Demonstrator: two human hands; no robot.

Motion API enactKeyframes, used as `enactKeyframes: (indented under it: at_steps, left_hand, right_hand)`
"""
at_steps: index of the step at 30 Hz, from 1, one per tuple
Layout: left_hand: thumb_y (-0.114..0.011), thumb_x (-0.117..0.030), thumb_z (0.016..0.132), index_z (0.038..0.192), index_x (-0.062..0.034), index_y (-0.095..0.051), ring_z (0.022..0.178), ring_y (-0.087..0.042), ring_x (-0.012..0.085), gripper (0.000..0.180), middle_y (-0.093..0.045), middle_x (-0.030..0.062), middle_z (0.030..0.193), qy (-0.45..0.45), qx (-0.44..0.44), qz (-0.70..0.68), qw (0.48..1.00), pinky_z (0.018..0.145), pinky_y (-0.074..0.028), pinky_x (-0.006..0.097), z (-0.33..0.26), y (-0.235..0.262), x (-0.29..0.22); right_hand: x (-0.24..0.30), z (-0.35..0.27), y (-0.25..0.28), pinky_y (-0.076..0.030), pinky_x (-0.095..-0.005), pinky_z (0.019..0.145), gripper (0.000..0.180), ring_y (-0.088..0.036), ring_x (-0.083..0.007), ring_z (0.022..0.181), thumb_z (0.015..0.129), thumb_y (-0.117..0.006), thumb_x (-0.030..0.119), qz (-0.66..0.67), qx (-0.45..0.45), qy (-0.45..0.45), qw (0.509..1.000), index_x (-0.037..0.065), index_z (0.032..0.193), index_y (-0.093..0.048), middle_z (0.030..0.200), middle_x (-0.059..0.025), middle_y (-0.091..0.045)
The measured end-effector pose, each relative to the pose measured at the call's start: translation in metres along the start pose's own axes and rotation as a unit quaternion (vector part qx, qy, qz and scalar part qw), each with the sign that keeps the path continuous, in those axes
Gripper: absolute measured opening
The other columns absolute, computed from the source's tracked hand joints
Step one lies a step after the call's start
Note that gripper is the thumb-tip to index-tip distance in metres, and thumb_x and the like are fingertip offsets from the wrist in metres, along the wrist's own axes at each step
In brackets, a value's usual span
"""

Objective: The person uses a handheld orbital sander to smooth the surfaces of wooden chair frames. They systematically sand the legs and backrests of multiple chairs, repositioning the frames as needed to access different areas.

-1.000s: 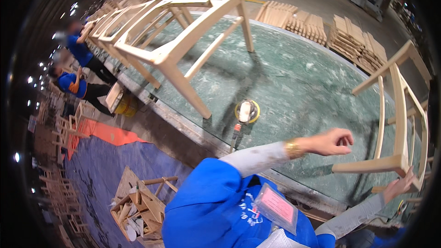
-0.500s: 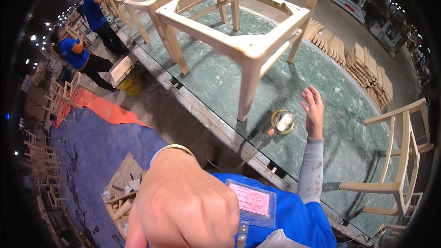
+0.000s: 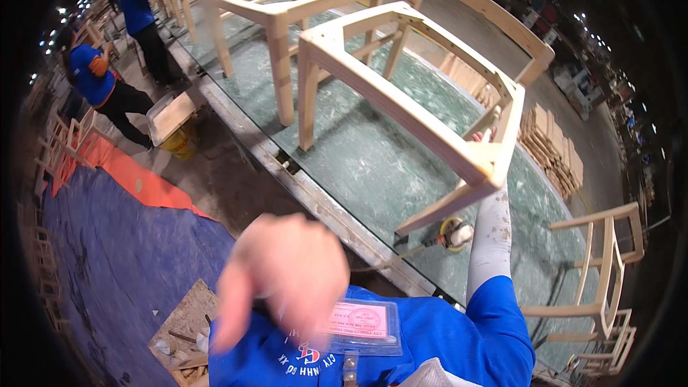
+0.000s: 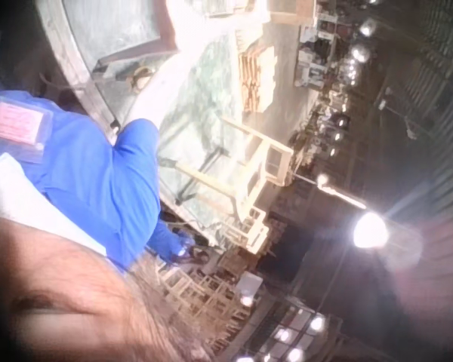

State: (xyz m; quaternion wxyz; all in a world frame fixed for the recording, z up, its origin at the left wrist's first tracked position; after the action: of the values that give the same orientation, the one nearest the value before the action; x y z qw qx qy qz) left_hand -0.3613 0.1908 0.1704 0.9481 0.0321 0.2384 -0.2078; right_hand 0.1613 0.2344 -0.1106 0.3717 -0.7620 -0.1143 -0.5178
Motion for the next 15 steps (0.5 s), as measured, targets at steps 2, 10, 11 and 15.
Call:
enactKeyframes:
  at_steps: [2, 10, 11, 15]
  left_hand:
    - [-0.072, -0.023, 0.077, 0.117, -0.0002, -0.056, 0.067, -0.055, 0.0106, 0.049, -0.057, 0.0038, 0.078, 0.173, -0.398, 0.063, 0.899, 0.058, -0.044, 0.024, -0.06, 0.044, 0.04]
    - [-0.079, -0.035, 0.069, 0.141, 0.0016, -0.024, 0.119, -0.044, 0.0401, 0.097, -0.043, 0.0266, 0.128, 0.409, -0.3, 0.603, 0.616, 0.101, -0.037, 0.042, -0.156, 0.074, 0.276]
    - [-0.079, -0.031, 0.071, 0.138, 0.0037, -0.027, 0.118, -0.046, 0.0393, 0.092, -0.045, 0.0265, 0.127, 0.38, -0.298, 0.64, 0.598, 0.1, -0.038, 0.042, -0.15, 0.064, 0.289]
    - [-0.077, -0.023, 0.074, 0.132, 0.0015, -0.036, 0.099, -0.058, 0.0391, 0.075, -0.058, 0.0226, 0.11, 0.266, -0.376, 0.571, 0.68, 0.084, -0.048, 0.04, -0.163, 0.059, 0.318]
  right_hand:
    - [-0.011, 0.016, -0.007, -0.053, -0.0316, 0.06, 0.029, -0.061, -0.0204, 0.065, 0.089, -0.06, 0.032, 0.017, -0.003, -0.036, 0.999, 0.005, 0.094, -0.054, 0.08, -0.0076, -0.062]
    - [-0.039, 0.05, -0.023, -0.04, -0.0253, 0.04, 0.028, -0.048, -0.0099, 0.043, 0.095, -0.054, 0.023, 0.214, 0.102, -0.162, 0.958, 0.012, 0.069, -0.049, 0.053, 0.0038, -0.047]
    - [-0.038, 0.048, -0.016, -0.041, -0.0253, 0.043, 0.028, -0.046, -0.0098, 0.043, 0.095, -0.054, 0.023, 0.21, 0.091, -0.191, 0.955, 0.012, 0.07, -0.05, 0.053, 0.0046, -0.045]
    - [-0.026, 0.026, 0.024, -0.047, -0.0274, 0.056, 0.024, -0.053, -0.0126, 0.055, 0.095, -0.049, 0.021, 0.26, 0.126, -0.077, 0.954, -0.001, 0.101, -0.056, 0.065, 0.0017, -0.052]
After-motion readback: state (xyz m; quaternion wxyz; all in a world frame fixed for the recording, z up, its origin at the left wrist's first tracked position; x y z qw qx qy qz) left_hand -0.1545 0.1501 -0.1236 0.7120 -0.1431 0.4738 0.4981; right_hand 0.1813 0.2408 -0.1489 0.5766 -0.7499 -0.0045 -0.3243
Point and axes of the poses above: each hand's wrist, its own z-axis towards the middle knuckle, its own y-axis out of the back of the hand, x = y × z, the point moved 7 cm from there along z, towards the middle knuckle
